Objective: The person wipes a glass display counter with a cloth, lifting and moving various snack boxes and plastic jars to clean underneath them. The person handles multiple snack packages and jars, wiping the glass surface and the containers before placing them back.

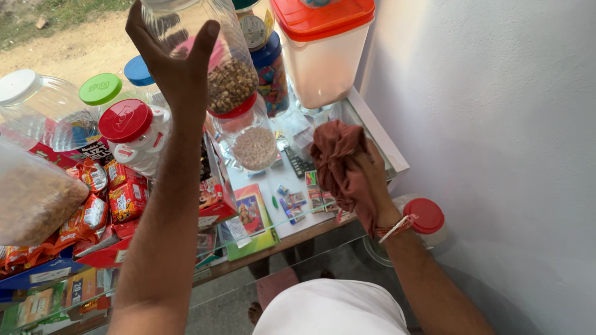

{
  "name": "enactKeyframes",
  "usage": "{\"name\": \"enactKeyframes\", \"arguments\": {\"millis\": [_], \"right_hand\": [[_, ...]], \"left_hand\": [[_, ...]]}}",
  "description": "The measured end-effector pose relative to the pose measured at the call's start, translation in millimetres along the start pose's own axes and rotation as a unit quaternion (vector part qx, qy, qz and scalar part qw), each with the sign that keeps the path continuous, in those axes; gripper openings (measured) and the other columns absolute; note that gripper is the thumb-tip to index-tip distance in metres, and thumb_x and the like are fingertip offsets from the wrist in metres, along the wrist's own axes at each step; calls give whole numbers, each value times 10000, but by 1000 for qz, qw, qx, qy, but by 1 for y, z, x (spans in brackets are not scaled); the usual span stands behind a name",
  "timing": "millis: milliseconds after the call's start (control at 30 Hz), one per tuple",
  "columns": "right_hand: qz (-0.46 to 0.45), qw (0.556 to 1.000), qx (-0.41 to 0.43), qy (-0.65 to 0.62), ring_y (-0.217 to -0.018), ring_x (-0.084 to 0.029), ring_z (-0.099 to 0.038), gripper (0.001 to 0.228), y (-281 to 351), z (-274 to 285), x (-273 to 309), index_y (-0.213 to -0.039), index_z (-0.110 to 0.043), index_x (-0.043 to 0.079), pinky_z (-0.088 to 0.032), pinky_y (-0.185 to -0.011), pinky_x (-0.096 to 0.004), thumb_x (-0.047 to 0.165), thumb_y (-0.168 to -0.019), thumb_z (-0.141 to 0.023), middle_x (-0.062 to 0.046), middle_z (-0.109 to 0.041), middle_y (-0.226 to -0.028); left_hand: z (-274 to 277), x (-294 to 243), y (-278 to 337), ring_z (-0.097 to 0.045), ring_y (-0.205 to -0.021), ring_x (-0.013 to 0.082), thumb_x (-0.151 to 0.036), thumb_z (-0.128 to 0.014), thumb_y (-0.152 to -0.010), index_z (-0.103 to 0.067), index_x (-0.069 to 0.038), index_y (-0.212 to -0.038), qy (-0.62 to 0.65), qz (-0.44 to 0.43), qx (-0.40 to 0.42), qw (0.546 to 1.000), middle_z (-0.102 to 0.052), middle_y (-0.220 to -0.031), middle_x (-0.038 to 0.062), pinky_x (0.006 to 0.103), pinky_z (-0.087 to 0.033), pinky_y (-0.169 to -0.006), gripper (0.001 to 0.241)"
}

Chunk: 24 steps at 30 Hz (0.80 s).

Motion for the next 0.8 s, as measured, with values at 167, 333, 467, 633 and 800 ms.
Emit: {"name": "enactKeyframes", "arguments": {"millis": [167, 333, 467, 633, 800], "right_hand": [[110, 926, -27, 359, -1117, -229, -692, 417, 14, 0, -10, -1310, -638, 89, -560, -975, -343, 84, -893, -634, -95, -698, -1218], [225, 802, 150, 532, -1360, -361, -547, 653, 47, -68, -39, -1363, -618, 154, -403, -1180, -478, 77, -719, -692, -130, -628, -1381], [250, 711, 240, 612, -1412, -423, -370, 712, 60, -106, -92, -1378, -590, 190, -242, -1129, -615, 172, -682, -738, -184, -474, -1466], [244, 651, 216, 686, -1449, -404, -346, 672, 20, -71, -117, -1336, -603, 195, -242, -1126, -628, 196, -677, -732, -140, -486, -1488], [264, 680, 83, 678, -1399, -370, -451, 581, -41, 28, -57, -1276, -638, 160, -364, -1102, -571, 134, -702, -721, -111, -560, -1410]], "left_hand": [[11, 12, -6, -266, -1590, 274, -286, -856, -973, -212, -130, -1638, -14, -53, 54, 997, -316, -1692, 138, 502, -202, -1341, 938], [26, 13, 33, -369, -1583, 402, -552, -960, -898, -128, -91, -1653, -80, 76, -22, 994, -316, -1679, 212, 629, -377, -1257, 1214], [8, -8, 92, -320, -1581, 432, -628, -964, -898, -108, -101, -1651, -167, 87, -89, 978, -195, -1707, 230, 632, -351, -1293, 1256], [-22, -4, 132, -243, -1588, 426, -362, -1028, -795, -65, -54, -1652, -233, 131, -41, 963, -237, -1681, 268, 550, -262, -1327, 1325], [-14, 11, 126, -292, -1571, 409, -208, -1011, -825, -9, -30, -1649, -127, 155, -13, 980, -257, -1661, 282, 525, -290, -1316, 1310]]}}
Point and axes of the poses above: each hand's wrist, its own y-axis away from the middle knuckle, its own z-axis out of the back of the hand, x = y × z, the point moved 8 cm from there along -y, towards the middle knuckle
